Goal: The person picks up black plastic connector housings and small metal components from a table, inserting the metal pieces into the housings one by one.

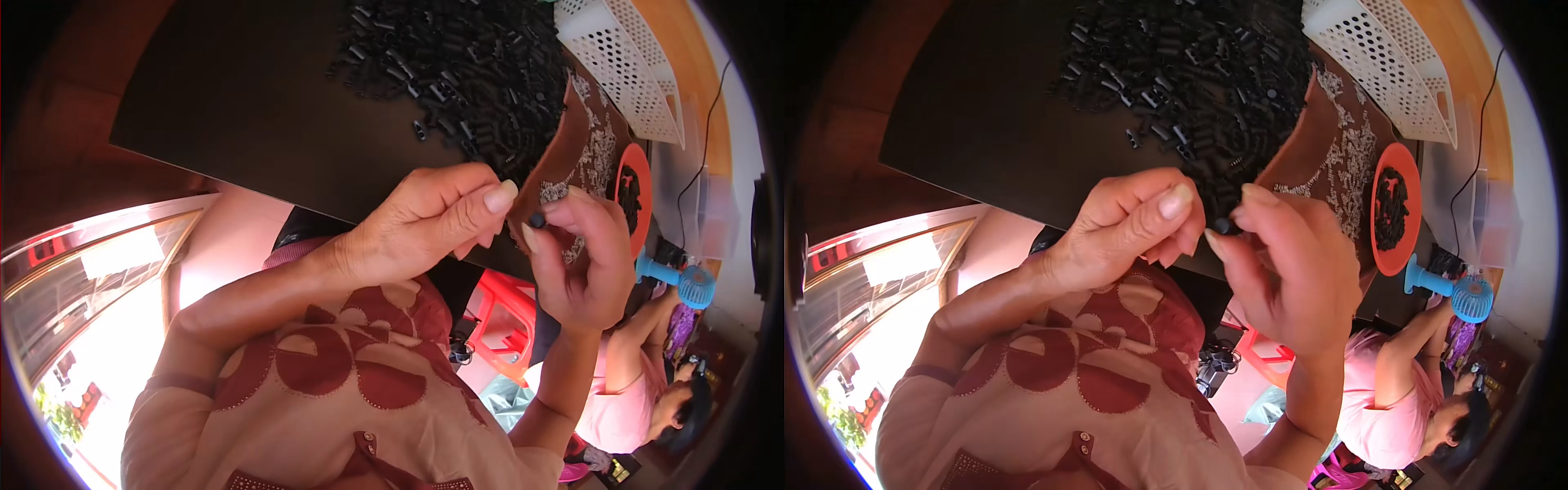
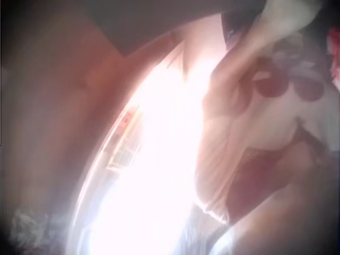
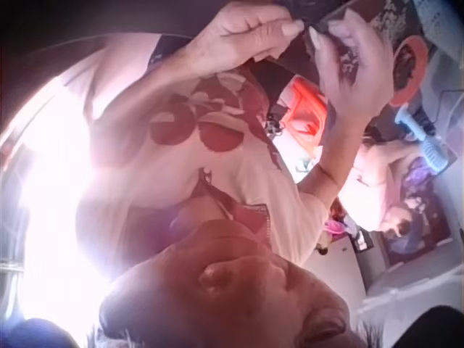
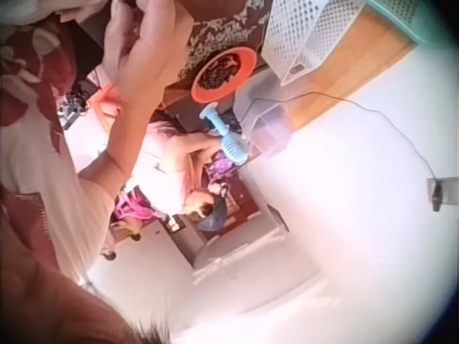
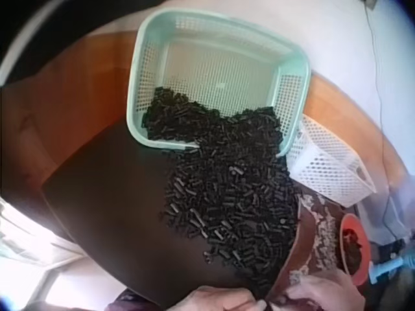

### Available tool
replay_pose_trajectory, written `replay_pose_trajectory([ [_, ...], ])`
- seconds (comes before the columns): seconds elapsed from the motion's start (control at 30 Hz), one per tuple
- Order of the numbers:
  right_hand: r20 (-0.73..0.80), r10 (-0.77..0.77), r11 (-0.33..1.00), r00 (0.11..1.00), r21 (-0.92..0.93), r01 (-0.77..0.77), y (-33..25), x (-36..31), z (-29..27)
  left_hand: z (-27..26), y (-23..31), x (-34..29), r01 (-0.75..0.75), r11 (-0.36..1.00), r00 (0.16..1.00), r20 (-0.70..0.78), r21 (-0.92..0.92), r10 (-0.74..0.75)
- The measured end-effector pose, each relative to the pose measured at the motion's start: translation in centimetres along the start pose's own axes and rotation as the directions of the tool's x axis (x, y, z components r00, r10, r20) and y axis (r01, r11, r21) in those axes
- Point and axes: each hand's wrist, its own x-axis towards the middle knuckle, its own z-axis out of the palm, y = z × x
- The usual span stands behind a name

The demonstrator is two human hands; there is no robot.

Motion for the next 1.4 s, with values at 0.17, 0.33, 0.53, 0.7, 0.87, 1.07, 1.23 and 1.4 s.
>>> replay_pose_trajectory([
  [0.17, 0.121, -0.159, 0.982, 0.98, -0.085, 0.17, -0.4, 0.3, 0.4, 1.4, -0.5, 0.4, -0.16, 0.987, 0.983, -0.092, 0.015, 0.161],
  [0.33, 0.056, -0.254, 0.966, 0.966, 0.057, 0.251, 0.7, -1.3, 1.3, 1.1, -1.3, 0.0, -0.129, 0.991, 0.983, -0.133, -0.032, 0.124],
  [0.53, 0.03, -0.199, 0.978, 0.98, 0.076, 0.196, 0.7, -1.4, 1.2, 1.6, -0.4, 0.3, -0.073, 0.996, 0.983, -0.169, -0.044, 0.064],
  [0.7, 0.002, -0.244, 0.965, 0.97, 0.095, 0.243, 1.2, -1.4, 2.2, 1.1, -0.4, 0.4, -0.1, 0.988, 0.99, -0.111, -0.118, 0.087],
  [0.87, 0.015, -0.183, 0.982, 0.983, -0.042, 0.183, 2.1, -1.1, -0.1, 1.4, -0.1, 0.0, 0.004, 1.0, 0.983, -0.184, 0.013, -0.001],
  [1.07, -0.035, 0.261, 0.894, 0.965, -0.369, -0.255, 8.5, -2.6, -5.7, 1.0, -0.2, 0.2, -0.041, 0.996, 0.995, -0.086, 0.075, 0.047],
  [1.23, 0.021, 0.308, 0.815, 0.951, -0.521, -0.253, 10.1, -4.0, -5.3, 1.3, -0.2, 0.1, -0.048, 0.992, 0.995, -0.083, 0.113, 0.057],
  [1.4, 0.012, 0.32, 0.881, 0.947, -0.372, -0.293, 9.8, -3.9, -6.3, 1.6, -0.4, 0.0, -0.062, 0.989, 0.992, -0.101, 0.135, 0.076],
])
